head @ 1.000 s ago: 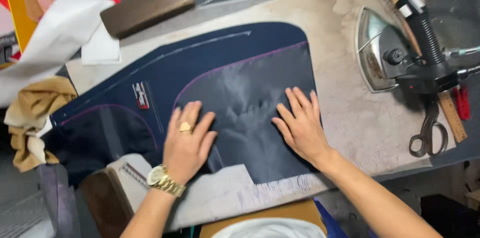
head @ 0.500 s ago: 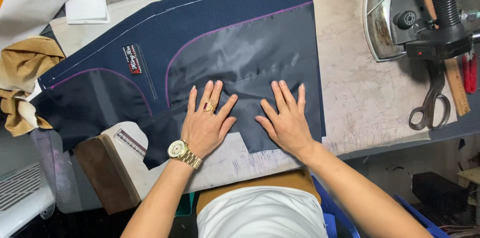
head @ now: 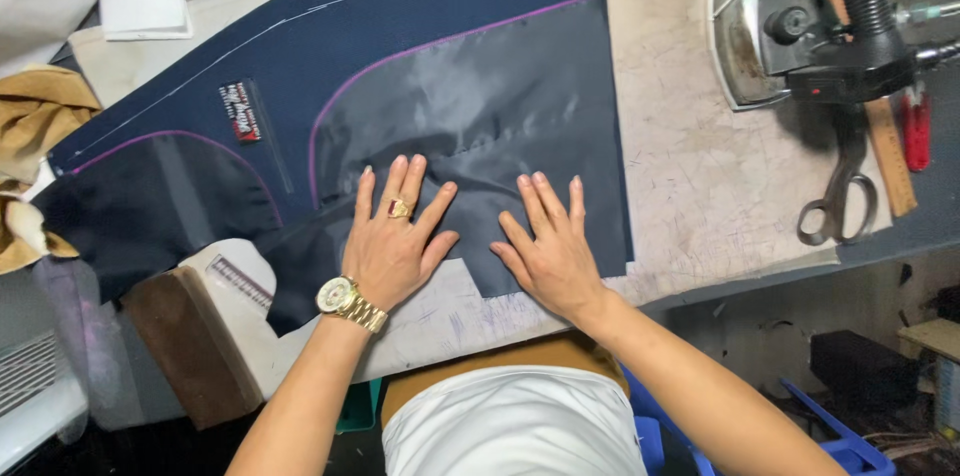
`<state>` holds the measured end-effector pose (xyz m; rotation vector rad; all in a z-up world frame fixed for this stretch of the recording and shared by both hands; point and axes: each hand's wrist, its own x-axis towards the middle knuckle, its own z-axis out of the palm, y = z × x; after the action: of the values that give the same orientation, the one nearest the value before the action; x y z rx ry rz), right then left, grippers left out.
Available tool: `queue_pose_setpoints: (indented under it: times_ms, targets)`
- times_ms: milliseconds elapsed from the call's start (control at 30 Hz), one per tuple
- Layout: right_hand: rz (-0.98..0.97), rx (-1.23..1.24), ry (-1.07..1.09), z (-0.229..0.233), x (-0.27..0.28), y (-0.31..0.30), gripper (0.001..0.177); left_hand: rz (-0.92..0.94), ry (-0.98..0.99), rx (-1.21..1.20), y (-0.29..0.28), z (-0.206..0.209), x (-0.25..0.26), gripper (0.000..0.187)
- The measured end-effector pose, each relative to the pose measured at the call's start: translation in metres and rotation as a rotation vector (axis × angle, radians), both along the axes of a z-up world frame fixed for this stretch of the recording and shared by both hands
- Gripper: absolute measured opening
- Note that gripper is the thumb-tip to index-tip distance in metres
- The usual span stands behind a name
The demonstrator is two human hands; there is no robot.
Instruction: The person irons pieces of dark blue fabric on a workbench, using a heavy steam iron and a small metal tool to press seams and flatten the material.
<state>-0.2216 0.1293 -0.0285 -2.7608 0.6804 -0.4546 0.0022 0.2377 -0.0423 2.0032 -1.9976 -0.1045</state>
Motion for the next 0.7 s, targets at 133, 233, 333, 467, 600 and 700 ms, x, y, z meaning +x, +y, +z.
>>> queue_pose_setpoints:
  times_ms: [133, 233, 333, 467, 600, 700]
  targets:
    - [-0.037, 0.001, -0.013, 0.005, -0.022, 0.008, 0.036, -0.021, -0.014, -0.007, -0.001, 0.010, -0.001, 0.057]
    - [-0.068, 0.000, -0.018, 0.009, -0.059, 0.018, 0.037, -0.009, -0.013, -0.005, -0.002, 0.009, -0.002, 0.057]
    - [-0.069, 0.050, -0.008, 0.023, -0.103, 0.036, 0.034, 0.011, -0.067, -0.008, -0.002, 0.010, -0.004, 0.058]
    - [-0.018, 0.179, 0.078, 0.044, -0.145, 0.051, 0.016, 0.023, -0.151, -0.005, -0.004, 0.017, -0.007, 0.058]
    - [-0.008, 0.174, -0.029, 0.051, -0.156, 0.043, 0.011, 0.030, -0.154, 0.029, 0.001, 0.012, -0.009, 0.061]
    - [-0.011, 0.103, 0.034, 0.049, -0.152, 0.023, 0.019, 0.000, -0.169, 0.001, -0.003, 0.012, -0.008, 0.058]
